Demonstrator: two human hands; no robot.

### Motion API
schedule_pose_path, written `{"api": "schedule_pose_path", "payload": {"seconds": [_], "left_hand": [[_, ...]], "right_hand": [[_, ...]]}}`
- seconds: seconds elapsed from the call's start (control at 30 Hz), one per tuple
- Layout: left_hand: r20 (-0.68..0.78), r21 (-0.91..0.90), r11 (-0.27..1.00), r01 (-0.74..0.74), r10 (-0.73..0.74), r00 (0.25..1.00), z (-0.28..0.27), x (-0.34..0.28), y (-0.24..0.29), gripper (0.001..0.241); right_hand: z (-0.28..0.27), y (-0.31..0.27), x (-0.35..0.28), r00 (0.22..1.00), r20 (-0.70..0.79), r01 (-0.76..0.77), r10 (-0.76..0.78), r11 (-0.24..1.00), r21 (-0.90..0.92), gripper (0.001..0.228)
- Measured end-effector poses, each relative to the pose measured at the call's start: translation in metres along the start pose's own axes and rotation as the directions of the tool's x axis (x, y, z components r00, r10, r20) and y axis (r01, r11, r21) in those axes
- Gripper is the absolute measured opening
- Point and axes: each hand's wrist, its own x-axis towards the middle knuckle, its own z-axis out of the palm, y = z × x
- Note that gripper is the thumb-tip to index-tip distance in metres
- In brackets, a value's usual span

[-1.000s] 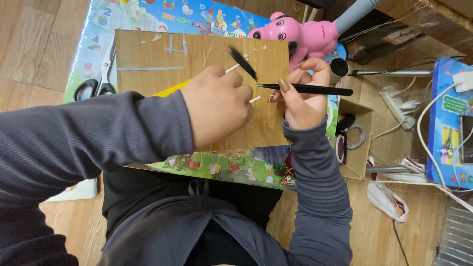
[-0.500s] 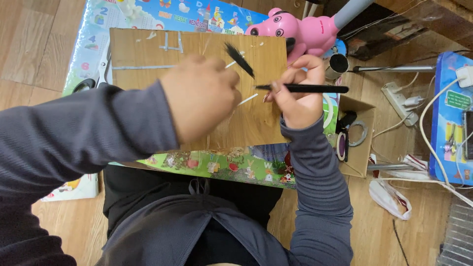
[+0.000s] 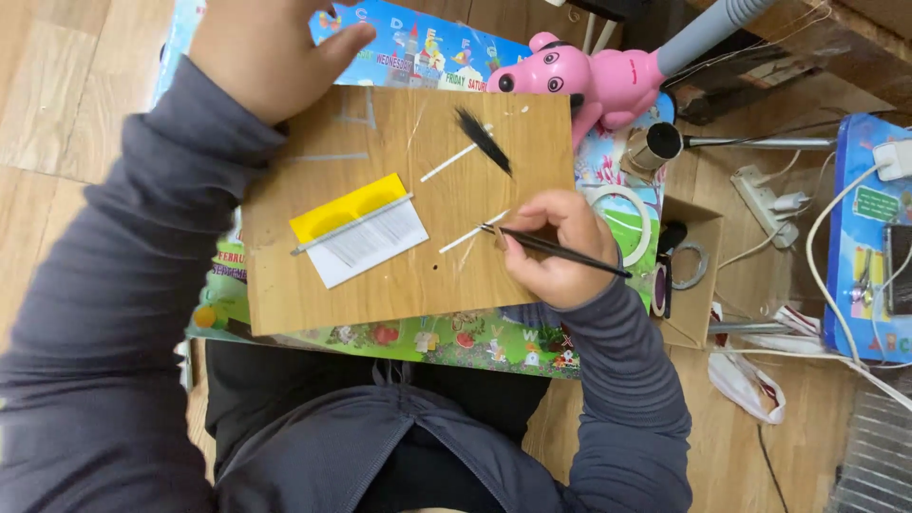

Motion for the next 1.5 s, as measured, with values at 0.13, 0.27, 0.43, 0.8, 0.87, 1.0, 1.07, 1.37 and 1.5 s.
{"api": "schedule_pose_path", "payload": {"seconds": [0.13,0.27,0.43,0.8,0.87,1.0,1.07,1.37,1.5], "left_hand": [[0.412,-0.171,0.942,0.290,-0.199,0.889,-0.014,0.015,0.024,0.044],[0.424,-0.143,0.958,0.249,-0.168,0.890,-0.018,0.012,0.024,0.043],[0.403,-0.157,0.969,0.191,-0.114,0.908,-0.013,0.006,0.020,0.044],[0.370,-0.134,0.982,0.132,-0.074,0.926,-0.015,0.004,0.023,0.043],[0.368,-0.133,0.981,0.140,-0.082,0.926,-0.015,0.005,0.023,0.043],[0.367,-0.140,0.976,0.166,-0.105,0.924,-0.015,0.006,0.023,0.044],[0.368,-0.150,0.972,0.178,-0.112,0.923,-0.016,0.005,0.024,0.045],[0.401,-0.159,0.963,0.216,-0.137,0.906,-0.017,0.008,0.027,0.045],[0.390,-0.159,0.964,0.215,-0.139,0.910,-0.017,0.009,0.027,0.047]], "right_hand": [[-0.001,0.009,-0.007,0.999,-0.006,-0.045,0.044,0.988,-0.148,0.033],[0.000,0.016,-0.005,1.000,-0.006,-0.006,0.006,1.000,0.027,0.036],[0.000,0.008,-0.002,0.999,0.022,0.015,-0.023,0.953,0.304,0.038],[0.001,0.006,-0.002,1.000,0.024,-0.008,0.000,0.952,0.306,0.037],[0.005,0.008,-0.001,0.999,-0.006,0.032,-0.032,0.921,0.388,0.038],[0.006,0.012,0.013,0.983,-0.123,-0.070,0.133,0.906,0.418,0.039],[0.005,0.009,0.026,0.976,-0.148,-0.099,0.160,0.931,0.352,0.040],[0.010,-0.007,0.047,0.996,-0.081,-0.013,0.029,0.981,0.196,0.038],[0.010,-0.006,0.045,0.998,-0.060,-0.014,0.016,0.999,0.042,0.039]]}}
